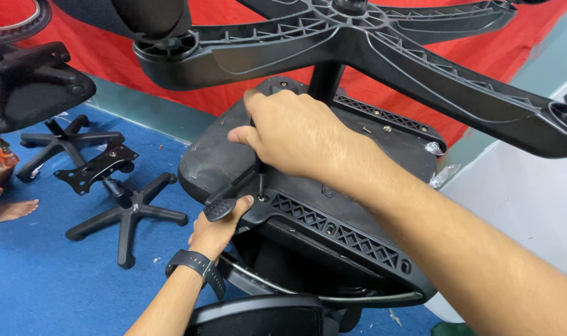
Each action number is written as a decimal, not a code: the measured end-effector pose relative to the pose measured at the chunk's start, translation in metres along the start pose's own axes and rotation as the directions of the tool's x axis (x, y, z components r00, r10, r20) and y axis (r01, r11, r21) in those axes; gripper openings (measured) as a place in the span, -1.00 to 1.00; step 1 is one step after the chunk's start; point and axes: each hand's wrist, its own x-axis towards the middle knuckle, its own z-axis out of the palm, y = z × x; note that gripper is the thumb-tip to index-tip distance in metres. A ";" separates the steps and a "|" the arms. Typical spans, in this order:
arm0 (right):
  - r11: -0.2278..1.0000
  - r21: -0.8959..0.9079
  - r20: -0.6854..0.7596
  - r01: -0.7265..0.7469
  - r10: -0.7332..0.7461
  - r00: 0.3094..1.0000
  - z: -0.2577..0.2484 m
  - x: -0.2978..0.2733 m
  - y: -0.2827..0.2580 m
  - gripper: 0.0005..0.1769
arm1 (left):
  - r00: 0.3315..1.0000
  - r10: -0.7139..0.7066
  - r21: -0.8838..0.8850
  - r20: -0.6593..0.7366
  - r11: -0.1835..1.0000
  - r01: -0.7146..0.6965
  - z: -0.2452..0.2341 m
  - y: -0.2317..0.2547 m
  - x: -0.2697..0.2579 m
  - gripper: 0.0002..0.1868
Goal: The person uses a screwdriver to tighten screws on the underside of an office chair seat, securing the seat to the chair base. The person holds the seat steady with one hand while turning the screwdriver with the other.
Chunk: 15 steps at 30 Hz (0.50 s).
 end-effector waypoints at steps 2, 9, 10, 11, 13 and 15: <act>0.971 0.105 -0.005 0.213 -0.214 0.977 -0.005 0.002 0.005 -0.73 | 1.000 -0.012 0.008 0.000 1.000 0.012 -0.001 0.000 0.000 -0.17; 0.971 0.090 0.010 0.224 -0.225 0.974 -0.006 0.002 0.015 -0.68 | 1.000 -0.024 0.031 0.001 0.999 0.024 -0.001 -0.001 0.000 -0.20; 0.989 0.042 0.007 0.138 -0.139 0.990 -0.004 0.002 0.014 -0.60 | 1.000 -0.009 0.008 0.004 1.000 0.009 -0.001 -0.001 0.000 -0.20; 0.999 -0.002 0.000 0.050 -0.050 0.999 -0.002 0.001 0.014 -0.51 | 1.000 0.006 -0.012 0.007 1.000 -0.006 -0.001 -0.002 0.000 -0.20; 0.999 -0.031 -0.003 0.036 -0.036 0.999 -0.003 0.000 0.014 -0.50 | 1.000 0.022 -0.035 0.008 0.999 -0.021 0.000 -0.003 0.000 -0.19; 0.983 0.002 0.008 0.186 -0.186 0.982 -0.008 -0.003 0.015 -0.70 | 1.000 0.023 -0.040 0.006 0.999 -0.022 0.001 -0.003 0.001 -0.19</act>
